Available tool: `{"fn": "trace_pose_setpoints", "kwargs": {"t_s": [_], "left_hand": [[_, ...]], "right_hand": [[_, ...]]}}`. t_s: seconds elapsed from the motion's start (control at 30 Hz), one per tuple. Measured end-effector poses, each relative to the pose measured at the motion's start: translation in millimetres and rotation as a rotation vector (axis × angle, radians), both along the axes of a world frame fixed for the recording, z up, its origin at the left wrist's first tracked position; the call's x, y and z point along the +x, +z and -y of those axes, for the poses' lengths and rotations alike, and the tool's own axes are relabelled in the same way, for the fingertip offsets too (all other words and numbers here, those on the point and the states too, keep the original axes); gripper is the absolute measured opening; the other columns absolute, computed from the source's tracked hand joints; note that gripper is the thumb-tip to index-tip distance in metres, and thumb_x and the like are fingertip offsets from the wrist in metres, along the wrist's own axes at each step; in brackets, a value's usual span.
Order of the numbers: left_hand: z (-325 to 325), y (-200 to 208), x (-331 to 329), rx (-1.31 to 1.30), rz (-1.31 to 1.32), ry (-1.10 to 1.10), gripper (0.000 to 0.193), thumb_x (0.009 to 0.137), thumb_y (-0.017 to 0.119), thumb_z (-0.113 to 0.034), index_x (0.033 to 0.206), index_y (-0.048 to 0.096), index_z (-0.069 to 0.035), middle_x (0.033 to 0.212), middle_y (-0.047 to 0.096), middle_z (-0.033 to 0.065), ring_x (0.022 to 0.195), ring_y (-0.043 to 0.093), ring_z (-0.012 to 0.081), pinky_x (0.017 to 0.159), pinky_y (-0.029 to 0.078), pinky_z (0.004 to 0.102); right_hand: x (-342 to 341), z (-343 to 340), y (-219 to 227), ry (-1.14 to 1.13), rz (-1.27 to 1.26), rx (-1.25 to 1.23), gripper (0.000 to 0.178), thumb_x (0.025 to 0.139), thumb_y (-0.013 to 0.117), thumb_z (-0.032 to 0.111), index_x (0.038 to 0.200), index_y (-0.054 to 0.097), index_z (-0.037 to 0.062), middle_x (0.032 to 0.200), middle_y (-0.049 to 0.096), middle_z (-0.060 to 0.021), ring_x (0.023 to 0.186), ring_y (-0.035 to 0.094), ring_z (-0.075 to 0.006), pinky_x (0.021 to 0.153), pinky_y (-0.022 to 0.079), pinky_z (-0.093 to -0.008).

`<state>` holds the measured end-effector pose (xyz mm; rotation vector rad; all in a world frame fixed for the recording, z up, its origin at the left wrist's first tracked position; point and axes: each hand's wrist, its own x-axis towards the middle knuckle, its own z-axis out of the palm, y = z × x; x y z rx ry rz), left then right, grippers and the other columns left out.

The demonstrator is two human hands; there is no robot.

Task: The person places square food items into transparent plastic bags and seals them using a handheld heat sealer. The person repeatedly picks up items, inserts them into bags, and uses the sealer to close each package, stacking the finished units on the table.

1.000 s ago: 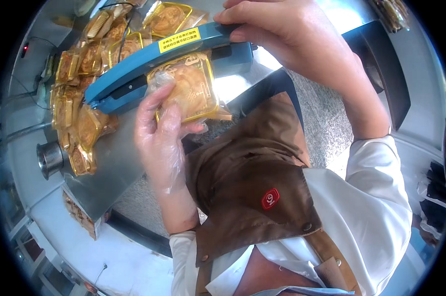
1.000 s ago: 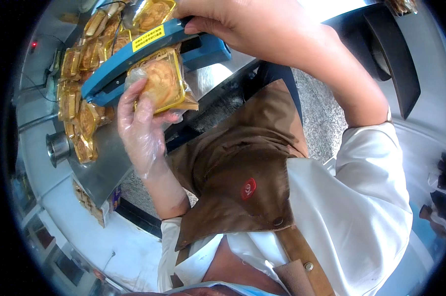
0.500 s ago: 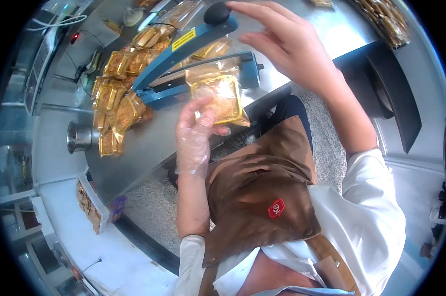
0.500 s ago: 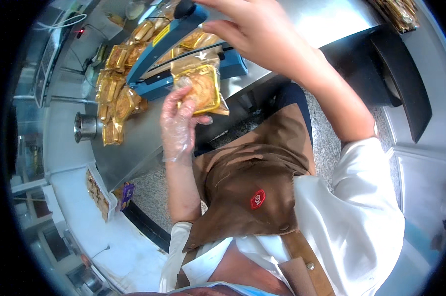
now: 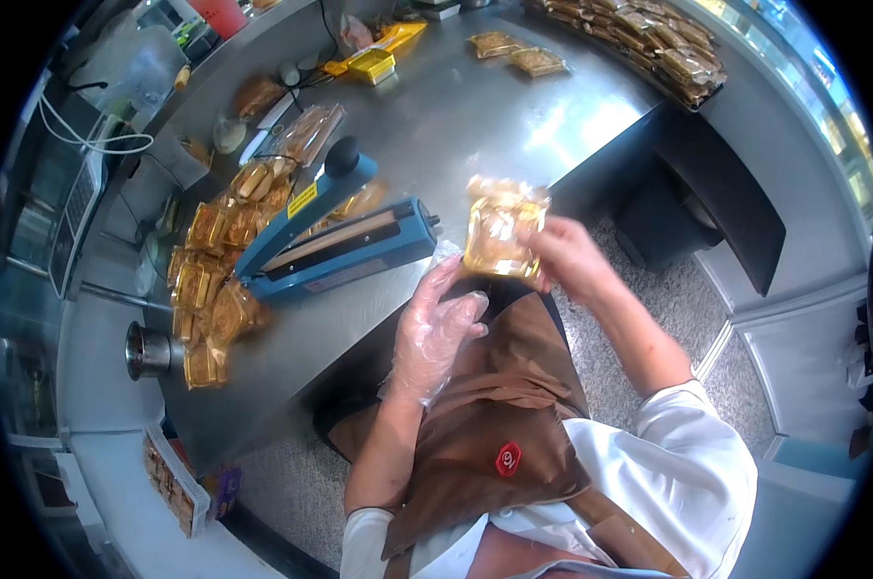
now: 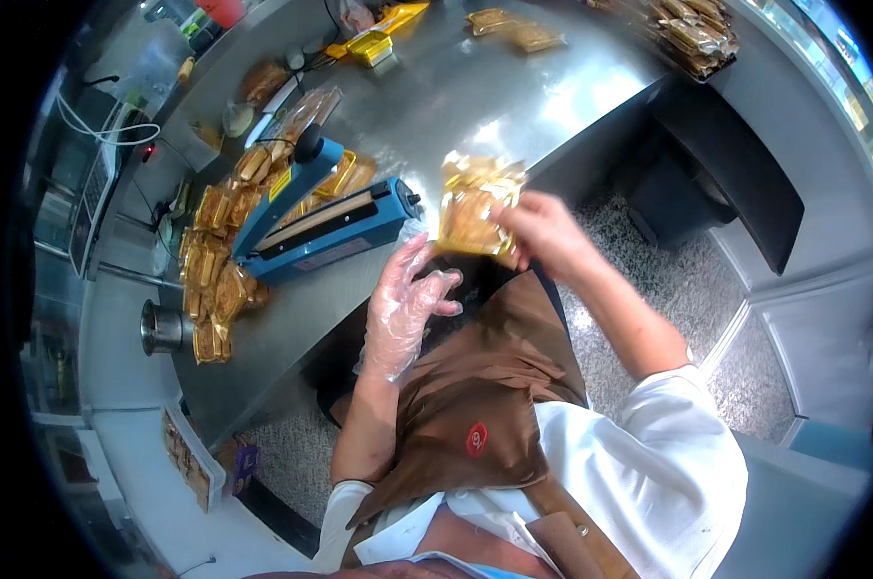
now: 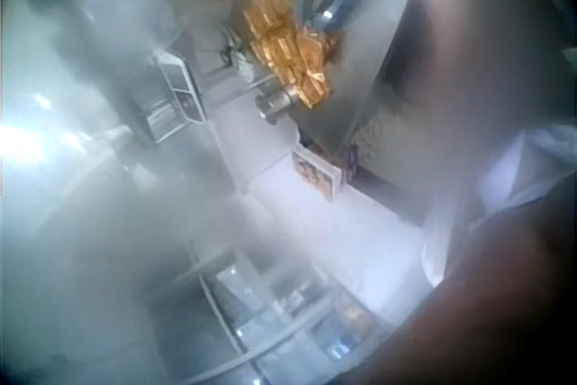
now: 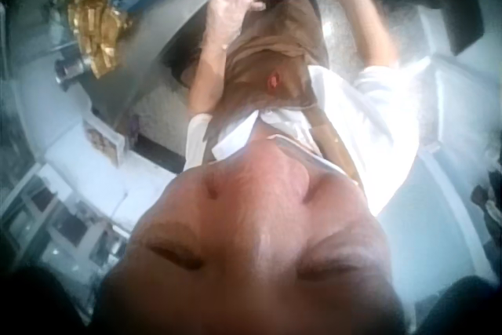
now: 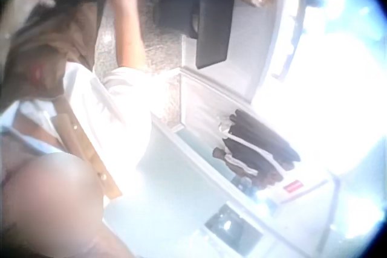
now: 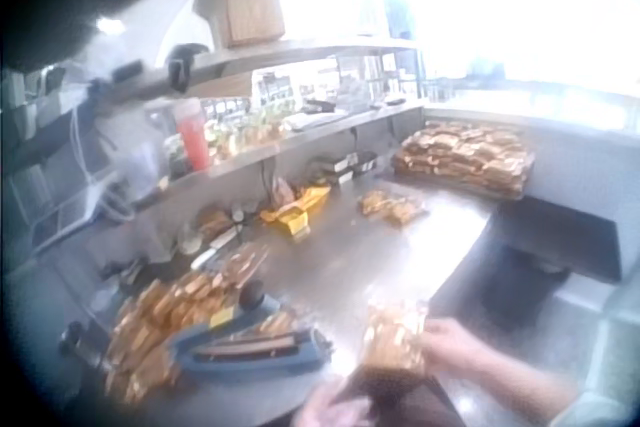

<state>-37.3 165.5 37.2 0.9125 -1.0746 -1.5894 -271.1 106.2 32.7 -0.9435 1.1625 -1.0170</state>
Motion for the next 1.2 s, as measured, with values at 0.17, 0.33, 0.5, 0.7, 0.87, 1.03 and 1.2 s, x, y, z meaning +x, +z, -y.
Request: {"fn": "trace_pose_setpoints", "kwargs": {"t_s": [0.17, 0.33, 0.5, 0.7, 0.87, 1.03, 1.2], "left_hand": [[-12.4, -11.0, 16.3, -0.012, 0.078, 0.019, 0.063, 0.1, 0.071, -0.014, 0.154, 0.041, -0.003, 0.155, 0.044, 0.0225, 0.115, 0.067, 0.0236, 0.086, 0.062, 0.0334], [-22.2, -8.2, 37.6, 0.029, 0.171, 0.091, 0.055, 0.102, 0.068, -0.013, 0.151, 0.045, -0.001, 0.154, 0.046, 0.0194, 0.117, 0.068, 0.0244, 0.085, 0.062, 0.0339], [-22.0, -14.5, 62.9, 0.024, 0.191, 0.314, 0.047, 0.103, 0.065, -0.012, 0.146, 0.049, -0.001, 0.127, 0.065, 0.0132, 0.107, 0.068, 0.0171, 0.086, 0.061, 0.0312], [-5.5, -31.1, 71.6, 0.053, 0.2, 0.406, 0.034, 0.104, 0.061, -0.006, 0.137, 0.056, -0.002, 0.134, 0.058, 0.0107, 0.111, 0.067, 0.0201, 0.084, 0.062, 0.0315], [2.3, -38.9, 71.0, 0.039, 0.194, 0.431, 0.029, 0.104, 0.06, -0.005, 0.132, 0.059, -0.001, 0.131, 0.059, 0.0106, 0.109, 0.068, 0.0218, 0.081, 0.063, 0.0316], [2.7, -38.1, 70.9, 0.038, 0.166, 0.413, 0.029, 0.105, 0.059, -0.008, 0.133, 0.058, 0.0, 0.131, 0.059, 0.0111, 0.11, 0.067, 0.0213, 0.083, 0.062, 0.0331], [1.4, -35.5, 69.3, 0.05, 0.185, 0.391, 0.031, 0.105, 0.06, -0.011, 0.134, 0.058, 0.001, 0.129, 0.061, 0.0117, 0.111, 0.066, 0.0206, 0.087, 0.06, 0.0329]], "right_hand": [[-91.5, 104.5, -18.0, -0.219, -0.225, -0.036, 0.041, 0.099, 0.07, 0.04, 0.098, 0.068, -0.0008, 0.071, 0.066, -0.0067, 0.055, 0.062, -0.0118, 0.046, 0.05, -0.0229], [-161.5, 222.2, -34.6, -0.27, -0.076, -0.068, 0.043, 0.104, 0.064, 0.029, 0.122, 0.061, -0.0096, 0.098, 0.072, -0.0173, 0.08, 0.073, -0.0203, 0.067, 0.062, -0.0277], [-65.2, 230.6, -27.9, -0.16, -0.323, -0.208, 0.035, 0.101, 0.064, 0.024, 0.118, 0.064, -0.0074, 0.098, 0.069, -0.0146, 0.081, 0.072, -0.0196, 0.066, 0.062, -0.0297], [87.4, 197.3, -14.4, 0.449, -0.808, -0.726, 0.052, 0.088, 0.075, 0.022, 0.132, 0.064, -0.002, 0.113, 0.073, -0.0221, 0.106, 0.07, -0.0372, 0.095, 0.055, -0.0427], [139.2, 202.6, -4.8, 0.526, -1.093, -0.815, 0.034, 0.091, 0.069, 0.028, 0.115, 0.069, 0.0043, 0.111, 0.071, -0.0226, 0.106, 0.068, -0.0407, 0.094, 0.055, -0.0487], [124.9, 240.4, -17.4, 0.144, -0.906, -1.031, 0.019, 0.095, 0.062, 0.022, 0.101, 0.068, 0.0049, 0.091, 0.071, -0.0226, 0.088, 0.067, -0.0459, 0.08, 0.055, -0.0526], [64.5, 238.7, 53.2, 0.138, -0.979, -1.23, 0.019, 0.097, 0.066, 0.015, 0.113, 0.068, 0.0056, 0.099, 0.072, -0.0214, 0.093, 0.07, -0.0433, 0.079, 0.057, -0.0471]]}}
